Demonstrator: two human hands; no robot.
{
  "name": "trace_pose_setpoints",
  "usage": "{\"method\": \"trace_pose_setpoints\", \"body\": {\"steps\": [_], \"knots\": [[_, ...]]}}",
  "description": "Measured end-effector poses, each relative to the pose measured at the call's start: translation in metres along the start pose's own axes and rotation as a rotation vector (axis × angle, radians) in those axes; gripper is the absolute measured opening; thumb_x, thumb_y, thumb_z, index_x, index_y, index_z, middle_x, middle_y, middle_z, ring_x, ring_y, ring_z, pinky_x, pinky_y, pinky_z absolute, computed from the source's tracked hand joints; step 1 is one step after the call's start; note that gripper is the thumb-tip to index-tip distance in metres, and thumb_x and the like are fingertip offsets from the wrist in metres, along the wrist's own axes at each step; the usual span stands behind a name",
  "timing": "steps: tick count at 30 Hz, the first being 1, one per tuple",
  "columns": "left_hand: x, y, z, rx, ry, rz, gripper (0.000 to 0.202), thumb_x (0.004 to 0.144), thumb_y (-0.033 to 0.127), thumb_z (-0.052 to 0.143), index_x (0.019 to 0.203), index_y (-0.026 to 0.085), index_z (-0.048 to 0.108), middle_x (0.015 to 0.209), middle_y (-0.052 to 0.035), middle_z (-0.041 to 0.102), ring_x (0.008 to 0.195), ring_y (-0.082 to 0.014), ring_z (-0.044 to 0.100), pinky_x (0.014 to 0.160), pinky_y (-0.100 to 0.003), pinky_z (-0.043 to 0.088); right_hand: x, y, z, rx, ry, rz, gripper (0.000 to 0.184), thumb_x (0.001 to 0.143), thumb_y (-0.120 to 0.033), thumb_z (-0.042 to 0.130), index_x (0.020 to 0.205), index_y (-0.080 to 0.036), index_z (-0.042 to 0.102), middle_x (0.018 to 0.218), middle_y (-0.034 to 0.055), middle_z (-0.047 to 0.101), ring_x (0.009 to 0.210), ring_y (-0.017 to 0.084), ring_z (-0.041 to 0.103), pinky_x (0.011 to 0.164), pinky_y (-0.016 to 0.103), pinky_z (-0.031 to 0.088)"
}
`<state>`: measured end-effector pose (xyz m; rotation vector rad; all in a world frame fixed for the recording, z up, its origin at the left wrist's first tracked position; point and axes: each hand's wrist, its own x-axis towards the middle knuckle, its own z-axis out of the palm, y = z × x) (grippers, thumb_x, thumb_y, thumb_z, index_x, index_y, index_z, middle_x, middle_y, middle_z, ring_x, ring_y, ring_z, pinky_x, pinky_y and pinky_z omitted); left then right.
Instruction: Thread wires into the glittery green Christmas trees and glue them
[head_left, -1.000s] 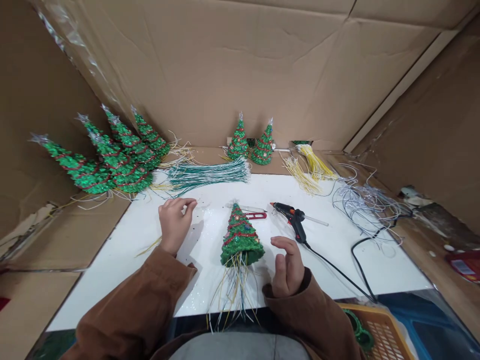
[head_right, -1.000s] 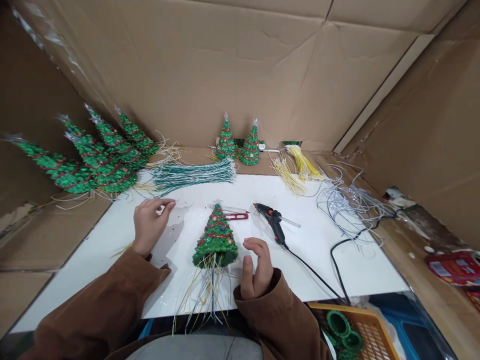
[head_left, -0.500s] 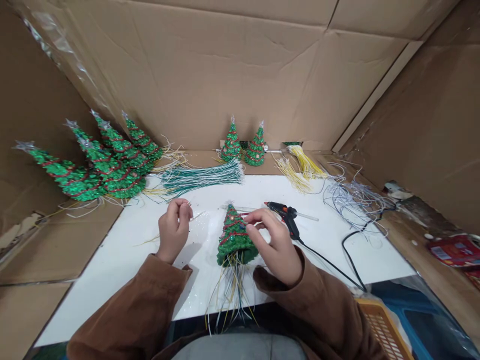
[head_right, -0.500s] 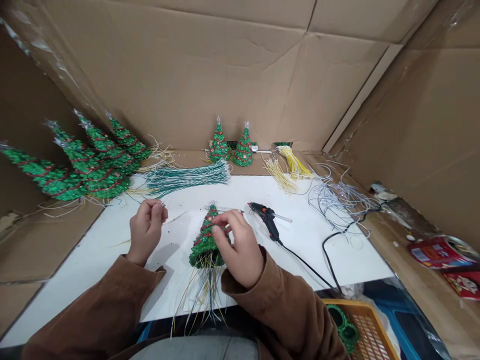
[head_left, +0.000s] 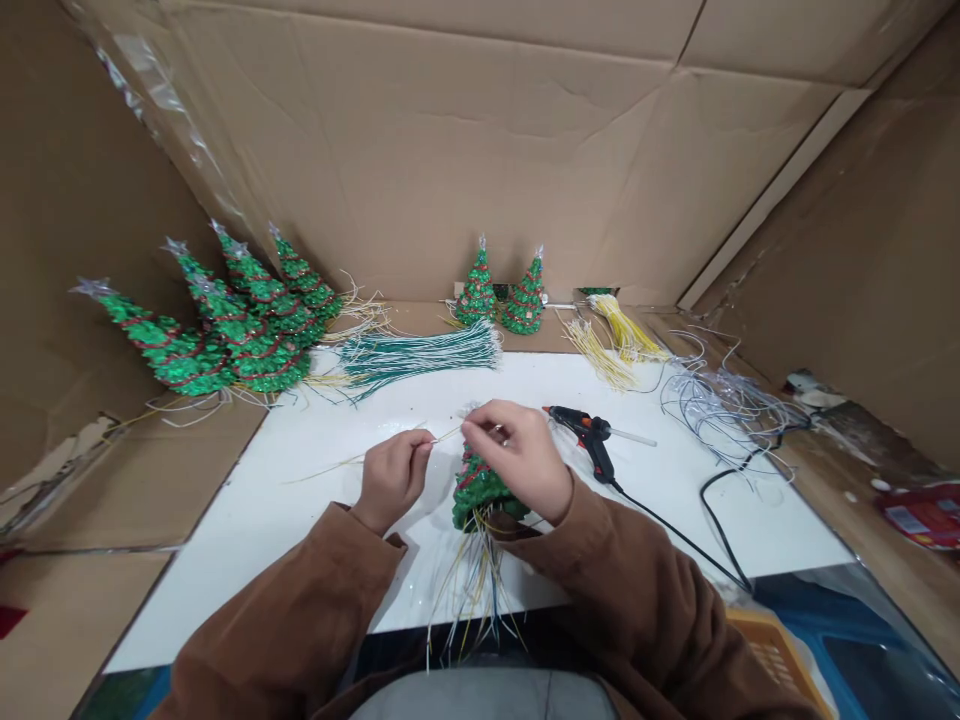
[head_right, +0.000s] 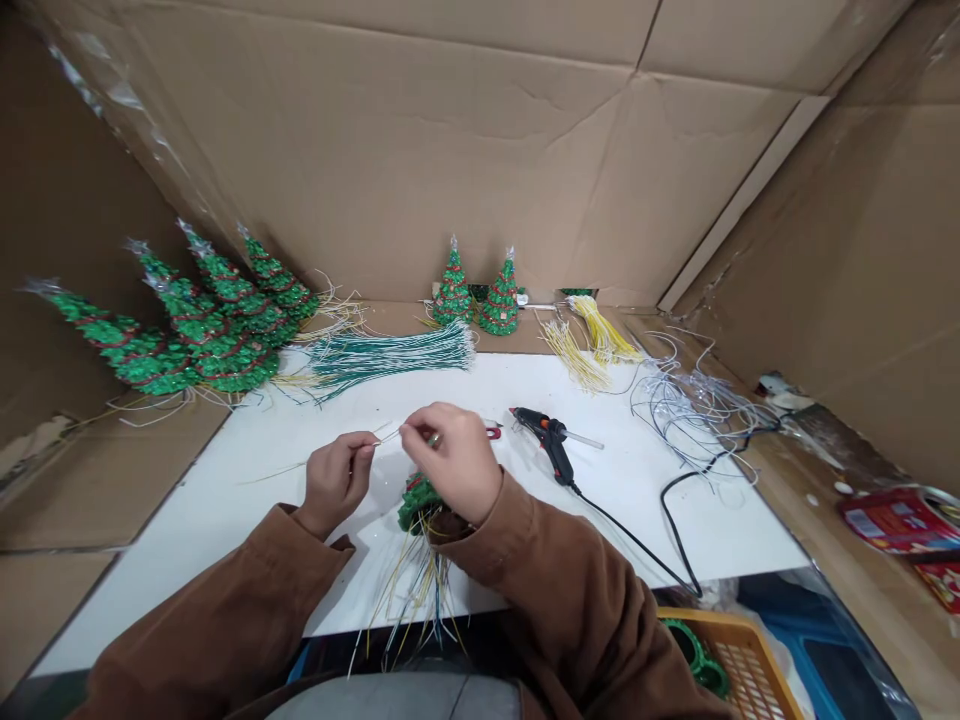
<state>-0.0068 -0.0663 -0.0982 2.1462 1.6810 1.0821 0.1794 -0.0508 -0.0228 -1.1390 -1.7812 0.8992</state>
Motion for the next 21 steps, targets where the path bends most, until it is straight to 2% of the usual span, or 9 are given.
{"method": "trace_pose_setpoints", "body": {"steps": [3,5,8,10,13,16,18,20,21], "knots": [[0.004,-0.001,-0.002,0.064,0.063,-0.044,0.024,0.088,0.035,0.039,0.084,0.021,0.057,0.076,-0.0078,0.065,0.070,-0.0206,0.061,0.070,-0.031,0.045,-0.005,-0.002,-0.024,0.138,0.224,0.081,0.012,0.079,-0.019,0.058,0.068,-0.015,0.061,0.063,-0.0003,0.061,0.054,0.010,0.054,0.051,0.021,0.044],[0.008,-0.002,-0.004,0.118,0.109,-0.092,0.025,0.090,0.032,0.035,0.086,0.019,0.056,0.083,-0.0101,0.065,0.080,-0.0225,0.060,0.075,-0.034,0.044,-0.008,-0.001,-0.042,0.230,0.410,0.075,0.012,0.078,-0.020,0.059,0.066,-0.016,0.059,0.060,-0.0017,0.060,0.048,0.009,0.052,0.047,0.021,0.043],[0.014,-0.008,-0.005,0.201,0.137,-0.171,0.027,0.092,0.027,0.031,0.088,0.017,0.056,0.085,-0.0122,0.063,0.087,-0.0259,0.055,0.080,-0.039,0.042,-0.015,0.003,-0.067,0.383,0.682,-0.058,0.014,0.078,-0.017,0.054,0.065,-0.017,0.056,0.064,-0.0007,0.064,0.048,0.010,0.055,0.042,0.021,0.043],[0.018,-0.013,-0.005,0.249,0.121,-0.215,0.026,0.091,0.027,0.035,0.088,0.015,0.058,0.087,-0.0129,0.063,0.090,-0.0286,0.053,0.083,-0.043,0.040,-0.022,0.004,-0.079,0.452,0.774,-0.142,0.015,0.078,-0.014,0.051,0.064,-0.017,0.054,0.065,0.0006,0.065,0.052,0.012,0.059,0.040,0.021,0.043],[0.023,-0.007,-0.008,0.269,0.106,-0.221,0.026,0.089,0.030,0.043,0.097,0.014,0.062,0.103,-0.0152,0.061,0.105,-0.0321,0.048,0.092,-0.049,0.035,-0.034,0.001,-0.089,0.479,0.737,-0.146,0.016,0.080,-0.013,0.049,0.065,-0.017,0.055,0.063,0.0015,0.066,0.052,0.013,0.060,0.040,0.021,0.044],[0.030,0.024,-0.019,0.045,0.084,-0.079,0.029,0.091,0.030,0.042,0.108,0.015,0.061,0.113,-0.0120,0.058,0.111,-0.0255,0.049,0.098,-0.042,0.035,-0.042,-0.007,-0.086,0.486,0.581,-0.037,0.016,0.083,-0.016,0.052,0.068,-0.016,0.057,0.063,0.0009,0.066,0.050,0.011,0.059,0.043,0.020,0.046],[0.034,0.056,-0.030,-0.229,-0.077,0.029,0.030,0.094,0.029,0.038,0.108,0.020,0.063,0.111,-0.0075,0.059,0.108,-0.0197,0.052,0.094,-0.034,0.040,-0.044,-0.013,-0.080,0.486,0.477,0.032,0.015,0.085,-0.018,0.054,0.070,-0.016,0.058,0.062,0.0004,0.066,0.049,0.010,0.058,0.044,0.020,0.047],[0.036,0.087,-0.038,-0.405,-0.374,0.163,0.031,0.095,0.029,0.037,0.106,0.021,0.064,0.111,-0.0058,0.061,0.104,-0.0177,0.055,0.090,-0.030,0.041,-0.043,-0.016,-0.074,0.496,0.444,0.048,0.015,0.087,-0.021,0.055,0.073,-0.017,0.058,0.061,0.0000,0.067,0.048,0.010,0.058,0.043,0.019,0.047],[0.036,0.098,-0.040,-0.441,-0.479,0.198,0.030,0.095,0.029,0.037,0.105,0.021,0.064,0.108,-0.0054,0.063,0.101,-0.0172,0.056,0.088,-0.030,0.042,-0.043,-0.017,-0.072,0.508,0.459,0.038,0.014,0.088,-0.022,0.055,0.075,-0.017,0.058,0.061,-0.0003,0.067,0.047,0.010,0.058,0.043,0.019,0.047]]}}
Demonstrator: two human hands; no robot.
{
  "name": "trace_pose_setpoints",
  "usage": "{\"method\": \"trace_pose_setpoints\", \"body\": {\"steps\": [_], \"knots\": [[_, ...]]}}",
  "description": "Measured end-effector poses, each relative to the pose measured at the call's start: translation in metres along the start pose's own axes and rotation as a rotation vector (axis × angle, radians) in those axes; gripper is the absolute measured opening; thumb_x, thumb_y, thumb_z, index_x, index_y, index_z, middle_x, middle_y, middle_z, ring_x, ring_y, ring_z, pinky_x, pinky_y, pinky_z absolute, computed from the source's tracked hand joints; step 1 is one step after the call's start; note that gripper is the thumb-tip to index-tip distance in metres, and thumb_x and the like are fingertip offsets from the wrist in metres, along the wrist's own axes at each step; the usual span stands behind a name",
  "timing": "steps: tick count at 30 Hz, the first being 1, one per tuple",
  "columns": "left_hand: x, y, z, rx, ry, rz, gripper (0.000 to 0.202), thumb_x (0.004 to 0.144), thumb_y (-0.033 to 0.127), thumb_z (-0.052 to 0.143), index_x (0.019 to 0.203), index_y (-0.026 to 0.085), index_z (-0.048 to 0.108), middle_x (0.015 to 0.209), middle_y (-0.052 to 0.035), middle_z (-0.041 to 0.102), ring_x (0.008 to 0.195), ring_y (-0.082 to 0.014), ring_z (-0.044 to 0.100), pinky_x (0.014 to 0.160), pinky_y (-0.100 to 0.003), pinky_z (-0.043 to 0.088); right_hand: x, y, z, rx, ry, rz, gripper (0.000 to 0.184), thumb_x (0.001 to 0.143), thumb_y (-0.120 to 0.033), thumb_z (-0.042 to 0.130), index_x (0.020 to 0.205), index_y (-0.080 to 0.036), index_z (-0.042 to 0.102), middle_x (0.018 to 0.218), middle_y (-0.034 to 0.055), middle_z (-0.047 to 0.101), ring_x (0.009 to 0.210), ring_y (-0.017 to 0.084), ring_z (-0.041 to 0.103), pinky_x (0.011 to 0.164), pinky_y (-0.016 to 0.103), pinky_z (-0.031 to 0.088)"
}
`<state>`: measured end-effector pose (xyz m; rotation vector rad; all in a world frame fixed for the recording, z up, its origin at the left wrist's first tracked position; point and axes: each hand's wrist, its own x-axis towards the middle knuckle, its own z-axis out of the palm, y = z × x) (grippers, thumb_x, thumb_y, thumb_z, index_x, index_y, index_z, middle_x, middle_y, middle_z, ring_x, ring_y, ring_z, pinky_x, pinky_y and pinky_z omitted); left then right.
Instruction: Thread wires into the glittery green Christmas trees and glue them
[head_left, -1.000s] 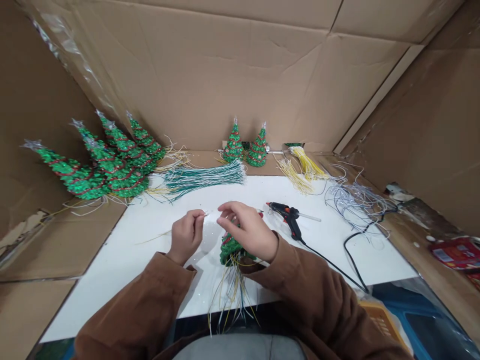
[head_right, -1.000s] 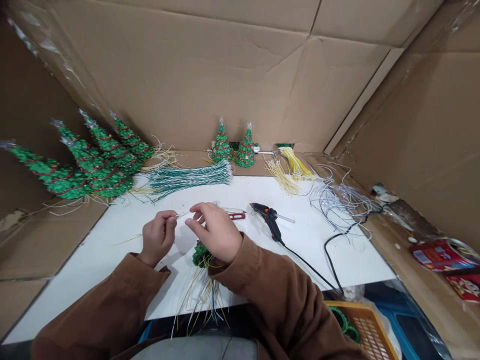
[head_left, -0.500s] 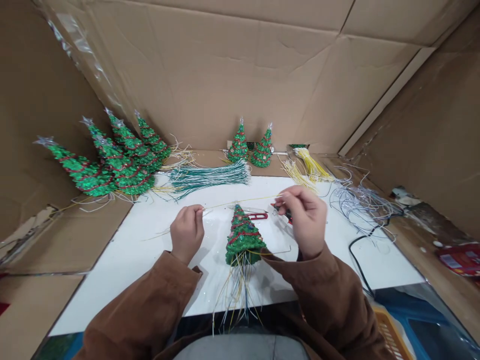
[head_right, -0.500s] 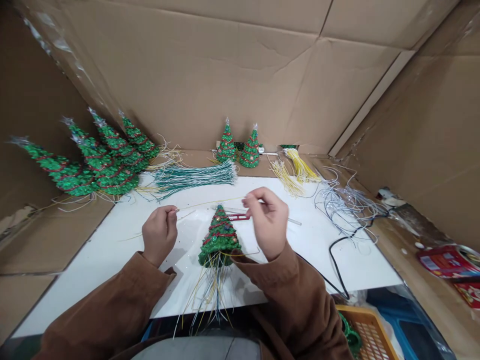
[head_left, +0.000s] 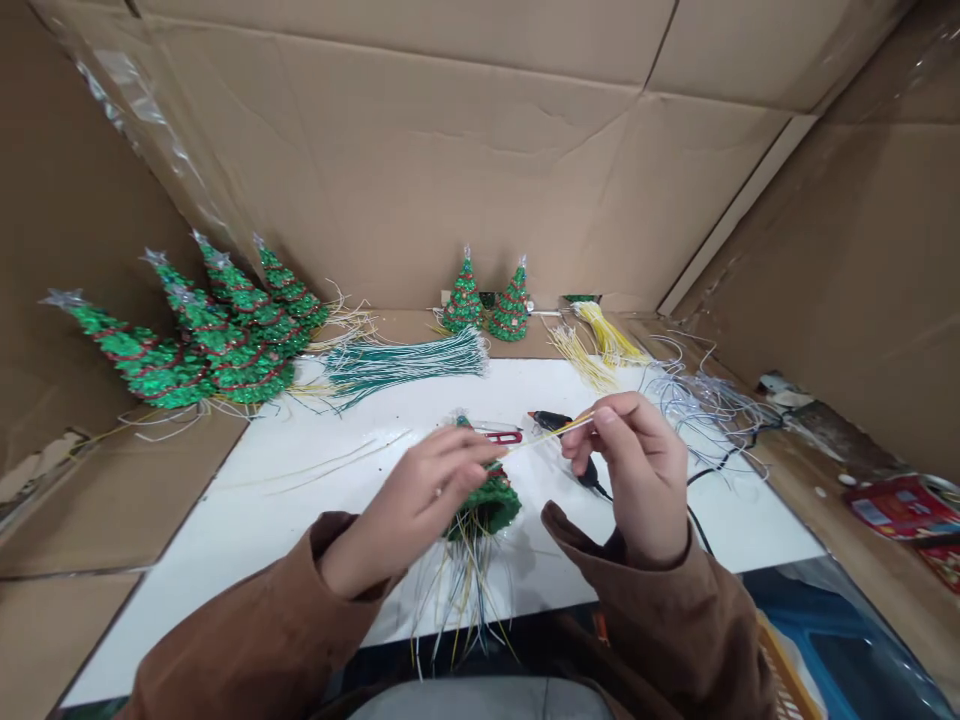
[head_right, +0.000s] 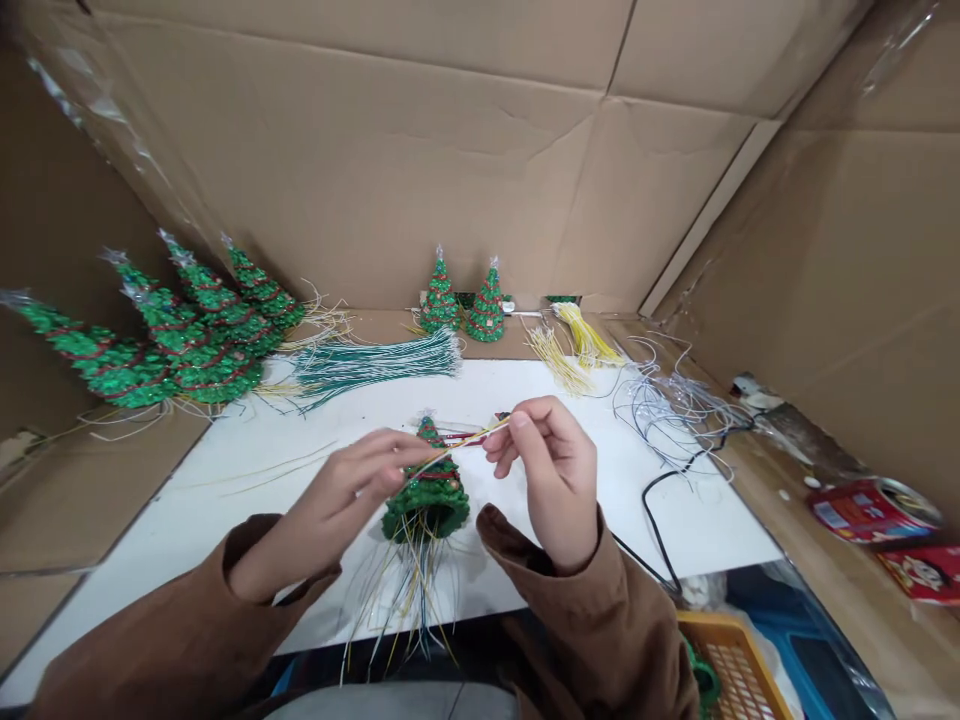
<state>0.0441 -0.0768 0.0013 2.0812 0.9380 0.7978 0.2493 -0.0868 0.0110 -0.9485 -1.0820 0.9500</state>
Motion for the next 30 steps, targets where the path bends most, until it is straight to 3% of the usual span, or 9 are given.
{"method": "trace_pose_setpoints", "body": {"steps": [3,6,10,12,14,18,20,25,30], "knots": [[0.006,0.014,0.009,-0.080,-0.083,-0.076,0.033,0.096,0.030,0.036,0.083,0.017,0.063,0.079,-0.0028,0.064,0.076,-0.0137,0.057,0.074,-0.026,0.042,0.001,0.002,0.002,0.037,0.113,-0.079,0.009,0.088,-0.023,0.056,0.080,-0.018,0.059,0.059,-0.0020,0.065,0.047,0.009,0.057,0.040,0.018,0.044],[0.012,0.007,0.016,-0.198,-0.059,-0.150,0.035,0.094,0.035,0.038,0.074,0.016,0.057,0.071,-0.0014,0.057,0.068,-0.0123,0.053,0.065,-0.024,0.040,0.004,0.009,0.000,0.029,0.171,-0.128,0.009,0.088,-0.026,0.057,0.084,-0.019,0.060,0.059,-0.0025,0.063,0.047,0.009,0.056,0.039,0.018,0.043],[0.021,-0.002,0.020,-0.364,0.016,-0.203,0.035,0.094,0.040,0.037,0.074,0.016,0.053,0.068,0.0002,0.051,0.066,-0.0118,0.049,0.063,-0.023,0.038,0.004,0.027,0.004,-0.087,-0.149,-0.035,0.020,0.083,-0.034,0.064,0.097,-0.020,0.065,0.081,0.0041,0.066,0.068,0.014,0.062,0.056,0.025,0.052],[0.024,-0.003,0.021,-0.366,-0.008,-0.203,0.035,0.094,0.039,0.037,0.073,0.016,0.053,0.069,0.0004,0.051,0.067,-0.0120,0.048,0.064,-0.023,0.038,0.003,0.037,0.009,-0.140,-0.279,-0.035,0.015,0.083,-0.031,0.064,0.092,-0.021,0.068,0.086,0.0052,0.063,0.077,0.016,0.061,0.061,0.027,0.052],[0.025,-0.005,0.020,-0.342,-0.056,-0.196,0.034,0.094,0.038,0.037,0.074,0.016,0.054,0.071,0.0000,0.052,0.069,-0.0124,0.050,0.066,-0.023,0.039,0.002,0.046,0.013,-0.155,-0.286,-0.058,0.009,0.084,-0.026,0.062,0.082,-0.020,0.069,0.081,0.0039,0.061,0.072,0.013,0.059,0.059,0.026,0.049],[0.025,-0.017,0.019,-0.229,-0.079,-0.172,0.032,0.095,0.035,0.037,0.081,0.017,0.059,0.079,-0.0022,0.059,0.080,-0.0152,0.054,0.075,-0.026,0.040,0.008,0.056,0.012,-0.105,-0.056,-0.070,0.014,0.086,-0.024,0.060,0.073,-0.019,0.064,0.075,0.0006,0.058,0.054,0.008,0.051,0.048,0.022,0.044],[0.025,-0.027,0.019,-0.154,-0.041,-0.161,0.033,0.094,0.036,0.038,0.078,0.017,0.060,0.078,-0.0027,0.060,0.081,-0.0160,0.054,0.077,-0.028,0.039,0.012,0.059,0.009,-0.078,-0.018,-0.066,0.013,0.086,-0.026,0.060,0.076,-0.019,0.065,0.077,0.0010,0.059,0.051,0.007,0.051,0.045,0.022,0.044],[0.024,-0.046,0.027,-0.133,-0.005,-0.128,0.036,0.094,0.037,0.039,0.072,0.017,0.060,0.072,-0.0023,0.057,0.076,-0.0159,0.051,0.075,-0.029,0.038,0.016,0.078,0.006,-0.098,-0.407,-0.002,0.010,0.079,-0.029,0.068,0.085,-0.021,0.071,0.080,0.0040,0.060,0.062,0.012,0.057,0.046,0.023,0.050],[0.021,-0.049,0.025,-0.080,-0.096,-0.100,0.022,0.087,0.038,0.053,0.084,0.018,0.062,0.083,-0.0037,0.058,0.086,-0.0181,0.049,0.080,-0.031,0.038,0.013,0.096,0.002,-0.037,-0.365,0.016,0.015,0.087,-0.029,0.059,0.077,-0.019,0.064,0.074,0.0020,0.059,0.056,0.010,0.055,0.047,0.022,0.050]]}}
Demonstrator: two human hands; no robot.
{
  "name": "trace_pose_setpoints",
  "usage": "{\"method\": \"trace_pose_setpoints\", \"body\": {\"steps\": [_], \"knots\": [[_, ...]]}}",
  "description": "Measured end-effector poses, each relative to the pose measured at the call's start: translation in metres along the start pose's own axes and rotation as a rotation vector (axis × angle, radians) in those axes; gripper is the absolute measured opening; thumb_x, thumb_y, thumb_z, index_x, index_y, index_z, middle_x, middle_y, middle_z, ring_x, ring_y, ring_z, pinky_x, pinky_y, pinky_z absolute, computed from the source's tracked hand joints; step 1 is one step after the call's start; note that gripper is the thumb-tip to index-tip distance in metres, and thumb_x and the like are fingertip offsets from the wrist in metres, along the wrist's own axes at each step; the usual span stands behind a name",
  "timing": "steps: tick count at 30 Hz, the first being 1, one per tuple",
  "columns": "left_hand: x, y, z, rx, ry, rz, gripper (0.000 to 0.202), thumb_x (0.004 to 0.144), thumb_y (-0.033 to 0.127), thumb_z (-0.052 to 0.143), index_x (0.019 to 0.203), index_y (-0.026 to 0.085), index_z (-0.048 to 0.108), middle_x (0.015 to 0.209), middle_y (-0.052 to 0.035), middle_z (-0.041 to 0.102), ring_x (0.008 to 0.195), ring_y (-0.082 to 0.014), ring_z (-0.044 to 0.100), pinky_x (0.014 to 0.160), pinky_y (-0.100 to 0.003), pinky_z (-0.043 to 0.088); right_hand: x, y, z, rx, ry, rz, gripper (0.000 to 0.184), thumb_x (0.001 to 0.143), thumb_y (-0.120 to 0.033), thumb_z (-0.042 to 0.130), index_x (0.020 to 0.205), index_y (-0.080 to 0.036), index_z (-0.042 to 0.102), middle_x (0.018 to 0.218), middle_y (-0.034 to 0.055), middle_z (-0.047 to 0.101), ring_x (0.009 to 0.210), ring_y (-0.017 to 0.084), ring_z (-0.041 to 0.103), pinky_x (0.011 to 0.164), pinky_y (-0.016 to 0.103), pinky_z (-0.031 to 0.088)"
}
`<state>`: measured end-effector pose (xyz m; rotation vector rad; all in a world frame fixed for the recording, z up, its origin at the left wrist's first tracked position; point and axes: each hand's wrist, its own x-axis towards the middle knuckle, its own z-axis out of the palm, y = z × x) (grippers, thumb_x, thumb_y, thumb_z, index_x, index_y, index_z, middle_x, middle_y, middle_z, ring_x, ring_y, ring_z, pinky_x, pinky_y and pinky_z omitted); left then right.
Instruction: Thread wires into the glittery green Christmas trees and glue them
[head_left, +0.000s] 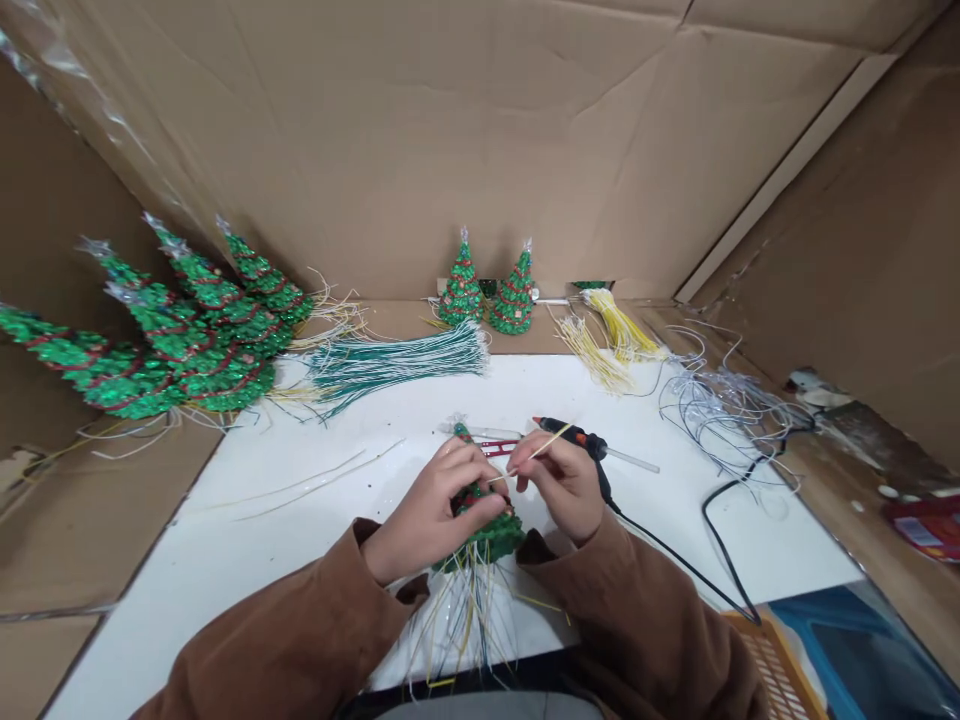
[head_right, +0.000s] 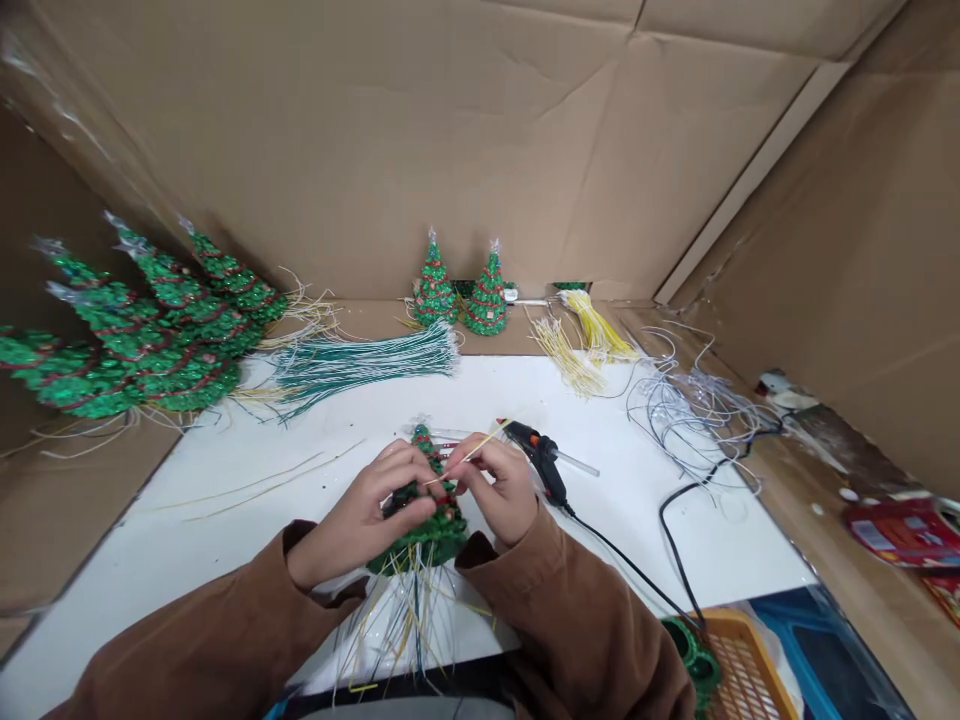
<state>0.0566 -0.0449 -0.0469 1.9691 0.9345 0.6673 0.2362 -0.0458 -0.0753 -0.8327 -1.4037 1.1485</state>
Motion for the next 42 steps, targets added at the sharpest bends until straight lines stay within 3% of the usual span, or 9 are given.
{"method": "trace_pose_setpoints", "body": {"steps": [4,8,18,30,42], "knots": [[0.000,-0.005,-0.007,0.047,-0.167,-0.032,0.037,0.070,0.046,0.071,0.093,0.021,0.061,0.092,-0.0039,0.057,0.092,-0.0206,0.047,0.082,-0.033,0.038,-0.002,0.003,-0.008,0.031,-0.038,0.086,0.025,0.091,-0.037,0.051,0.077,-0.018,0.057,0.072,0.0025,0.060,0.054,0.010,0.055,0.047,0.023,0.050],[0.001,-0.014,-0.011,0.029,-0.251,-0.028,0.046,0.066,0.052,0.072,0.097,0.021,0.058,0.095,-0.0038,0.054,0.092,-0.0208,0.046,0.080,-0.031,0.037,-0.002,0.006,-0.008,0.016,-0.079,0.184,0.029,0.091,-0.042,0.048,0.076,-0.018,0.053,0.070,0.0012,0.058,0.054,0.010,0.054,0.049,0.023,0.049],[0.003,-0.022,-0.016,0.037,-0.302,-0.029,0.052,0.061,0.053,0.075,0.095,0.020,0.053,0.088,-0.0021,0.047,0.085,-0.0199,0.044,0.076,-0.030,0.036,-0.003,0.014,0.002,-0.140,-0.128,0.201,0.028,0.091,-0.040,0.049,0.075,-0.018,0.055,0.065,-0.0005,0.054,0.056,0.011,0.049,0.052,0.023,0.042],[0.000,-0.023,-0.016,0.039,-0.302,-0.039,0.052,0.062,0.054,0.073,0.096,0.020,0.053,0.090,-0.0031,0.048,0.086,-0.0205,0.044,0.077,-0.031,0.038,-0.003,0.016,0.006,-0.070,-0.090,0.205,0.034,0.088,-0.047,0.050,0.071,-0.019,0.055,0.064,-0.0006,0.054,0.055,0.011,0.049,0.054,0.024,0.042],[-0.002,-0.024,-0.018,0.021,-0.298,-0.044,0.052,0.062,0.056,0.072,0.096,0.020,0.052,0.093,-0.0030,0.049,0.089,-0.0210,0.045,0.079,-0.031,0.037,-0.002,0.020,0.005,-0.126,-0.159,0.181,0.035,0.090,-0.048,0.048,0.071,-0.019,0.054,0.063,-0.0003,0.054,0.056,0.011,0.049,0.054,0.025,0.041]]}}
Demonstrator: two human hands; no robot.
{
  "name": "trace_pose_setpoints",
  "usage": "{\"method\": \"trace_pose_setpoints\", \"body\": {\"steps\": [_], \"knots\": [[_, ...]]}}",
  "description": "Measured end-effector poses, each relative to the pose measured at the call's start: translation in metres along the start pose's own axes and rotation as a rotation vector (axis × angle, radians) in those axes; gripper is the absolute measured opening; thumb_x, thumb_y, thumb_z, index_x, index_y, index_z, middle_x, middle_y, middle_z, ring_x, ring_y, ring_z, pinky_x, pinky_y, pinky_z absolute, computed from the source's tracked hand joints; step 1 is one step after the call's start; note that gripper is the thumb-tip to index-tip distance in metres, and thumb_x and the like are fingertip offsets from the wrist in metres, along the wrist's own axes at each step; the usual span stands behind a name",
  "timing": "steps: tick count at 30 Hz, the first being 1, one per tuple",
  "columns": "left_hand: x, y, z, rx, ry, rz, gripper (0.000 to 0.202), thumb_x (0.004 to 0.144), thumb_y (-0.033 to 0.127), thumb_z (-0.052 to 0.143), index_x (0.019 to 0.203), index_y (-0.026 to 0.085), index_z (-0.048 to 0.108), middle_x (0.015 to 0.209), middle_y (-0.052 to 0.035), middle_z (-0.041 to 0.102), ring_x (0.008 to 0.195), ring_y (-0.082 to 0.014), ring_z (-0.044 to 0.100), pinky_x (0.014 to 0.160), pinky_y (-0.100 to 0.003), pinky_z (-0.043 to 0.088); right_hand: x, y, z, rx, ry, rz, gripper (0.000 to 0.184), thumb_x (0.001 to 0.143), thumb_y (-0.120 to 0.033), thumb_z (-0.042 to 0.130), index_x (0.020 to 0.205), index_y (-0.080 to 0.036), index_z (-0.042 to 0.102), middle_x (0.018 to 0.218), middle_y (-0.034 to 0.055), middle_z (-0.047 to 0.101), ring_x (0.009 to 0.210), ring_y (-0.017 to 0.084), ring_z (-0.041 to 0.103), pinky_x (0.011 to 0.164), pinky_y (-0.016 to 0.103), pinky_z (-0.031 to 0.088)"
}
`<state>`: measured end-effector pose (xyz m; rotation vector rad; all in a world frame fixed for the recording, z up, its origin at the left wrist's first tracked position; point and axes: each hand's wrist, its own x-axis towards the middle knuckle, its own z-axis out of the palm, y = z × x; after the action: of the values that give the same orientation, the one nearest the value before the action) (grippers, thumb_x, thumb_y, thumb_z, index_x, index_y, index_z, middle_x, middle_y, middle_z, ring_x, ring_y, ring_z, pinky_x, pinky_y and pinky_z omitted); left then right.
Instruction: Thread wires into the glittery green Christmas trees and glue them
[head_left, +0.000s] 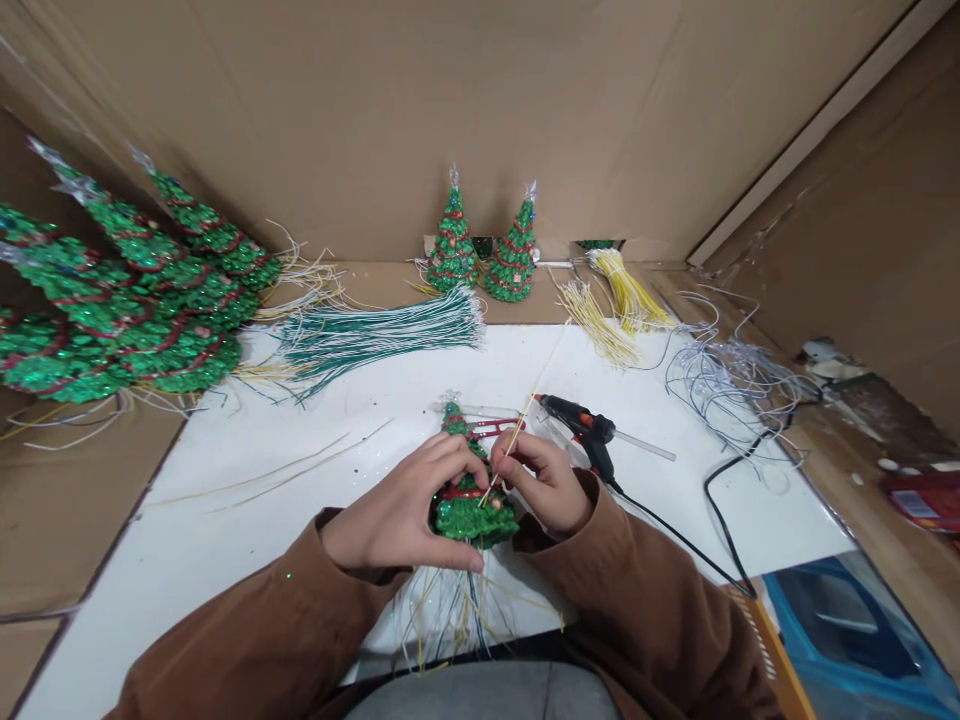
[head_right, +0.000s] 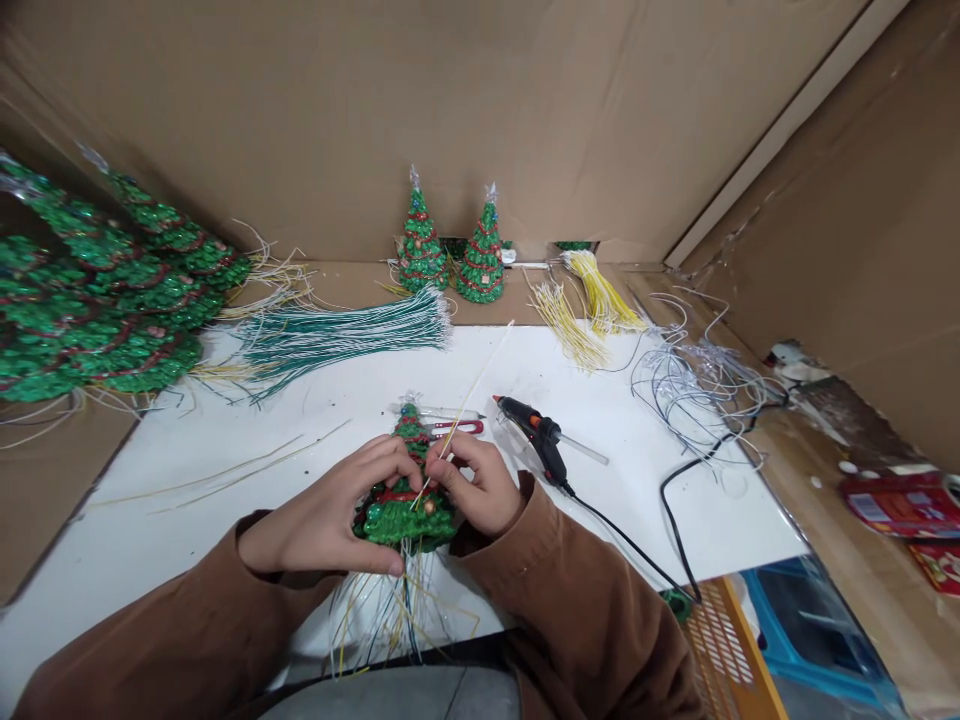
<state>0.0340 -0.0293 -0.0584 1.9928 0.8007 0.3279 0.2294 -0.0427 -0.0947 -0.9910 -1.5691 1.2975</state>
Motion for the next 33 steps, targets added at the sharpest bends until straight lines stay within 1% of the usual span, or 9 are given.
{"method": "trace_pose_setpoints", "body": {"steps": [7,15,18,21,24,27,29,31,33], "knots": [[0.000,0.001,-0.001,-0.002,0.004,0.000,0.051,0.064,0.056,0.071,0.095,0.021,0.053,0.093,-0.0032,0.050,0.089,-0.0212,0.045,0.079,-0.031,0.037,0.000,-0.006,-0.006,-0.104,-0.014,-0.079,0.037,0.090,-0.048,0.045,0.068,-0.020,0.053,0.065,0.0018,0.053,0.065,0.016,0.047,0.064,0.032,0.040],[0.000,0.001,0.002,0.007,0.037,0.040,0.052,0.063,0.059,0.070,0.091,0.019,0.052,0.089,-0.0029,0.049,0.083,-0.0196,0.043,0.074,-0.029,0.036,-0.004,-0.009,0.002,-0.221,-0.046,-0.241,0.029,0.091,-0.041,0.046,0.073,-0.021,0.057,0.072,0.0044,0.056,0.075,0.019,0.050,0.074,0.038,0.041],[-0.001,0.000,0.004,-0.021,0.065,0.009,0.061,0.059,0.070,0.064,0.089,0.019,0.051,0.086,-0.0016,0.046,0.080,-0.0186,0.042,0.072,-0.028,0.035,-0.004,-0.007,0.002,-0.142,-0.075,-0.174,0.029,0.086,-0.047,0.054,0.079,-0.020,0.061,0.083,0.0061,0.054,0.081,0.020,0.051,0.071,0.035,0.044],[-0.002,-0.001,0.005,-0.061,0.106,-0.001,0.066,0.065,0.077,0.050,0.095,0.018,0.052,0.085,-0.0014,0.045,0.080,-0.0182,0.043,0.073,-0.029,0.036,-0.004,-0.004,-0.005,-0.022,-0.116,-0.086,0.041,0.080,-0.056,0.058,0.102,-0.022,0.062,0.100,0.0088,0.052,0.092,0.020,0.053,0.068,0.031,0.048],[-0.001,0.000,0.007,-0.066,0.114,0.002,0.052,0.082,0.065,0.042,0.102,0.019,0.057,0.084,-0.0018,0.046,0.082,-0.0175,0.045,0.076,-0.029,0.037,-0.010,-0.002,-0.013,-0.052,0.039,0.017,0.049,0.078,-0.056,0.060,0.114,-0.022,0.059,0.104,0.0088,0.054,0.090,0.019,0.056,0.067,0.029,0.049],[0.000,0.004,0.010,-0.055,0.125,-0.016,0.035,0.089,0.048,0.044,0.099,0.020,0.063,0.083,-0.0029,0.050,0.084,-0.0172,0.047,0.076,-0.028,0.037,-0.025,-0.005,-0.017,-0.118,0.251,0.146,0.034,0.080,-0.051,0.060,0.089,-0.018,0.065,0.079,0.0040,0.057,0.066,0.014,0.056,0.052,0.023,0.044],[0.001,0.006,0.012,-0.058,0.151,-0.031,0.030,0.089,0.043,0.047,0.095,0.020,0.065,0.082,-0.0033,0.052,0.083,-0.0173,0.048,0.076,-0.029,0.037,-0.042,-0.012,-0.013,-0.130,0.324,0.173,0.032,0.084,-0.046,0.057,0.071,-0.017,0.060,0.057,-0.0018,0.050,0.049,0.010,0.046,0.045,0.021,0.037],[0.001,0.008,0.013,-0.081,0.181,-0.057,0.027,0.087,0.041,0.051,0.091,0.019,0.067,0.080,-0.0030,0.053,0.080,-0.0169,0.048,0.074,-0.029,0.038,-0.058,-0.020,-0.003,-0.145,0.352,0.189,0.035,0.084,-0.043,0.057,0.062,-0.016,0.056,0.049,-0.0039,0.044,0.044,0.008,0.039,0.043,0.021,0.033],[0.001,0.009,0.016,-0.130,0.220,-0.101,0.022,0.084,0.036,0.056,0.084,0.019,0.069,0.077,-0.0026,0.053,0.076,-0.0163,0.048,0.072,-0.029,0.038,-0.071,-0.028,0.013,-0.175,0.286,0.253,0.035,0.080,-0.041,0.061,0.057,-0.015,0.059,0.047,-0.0028,0.047,0.045,0.008,0.039,0.044,0.022,0.032]]}}
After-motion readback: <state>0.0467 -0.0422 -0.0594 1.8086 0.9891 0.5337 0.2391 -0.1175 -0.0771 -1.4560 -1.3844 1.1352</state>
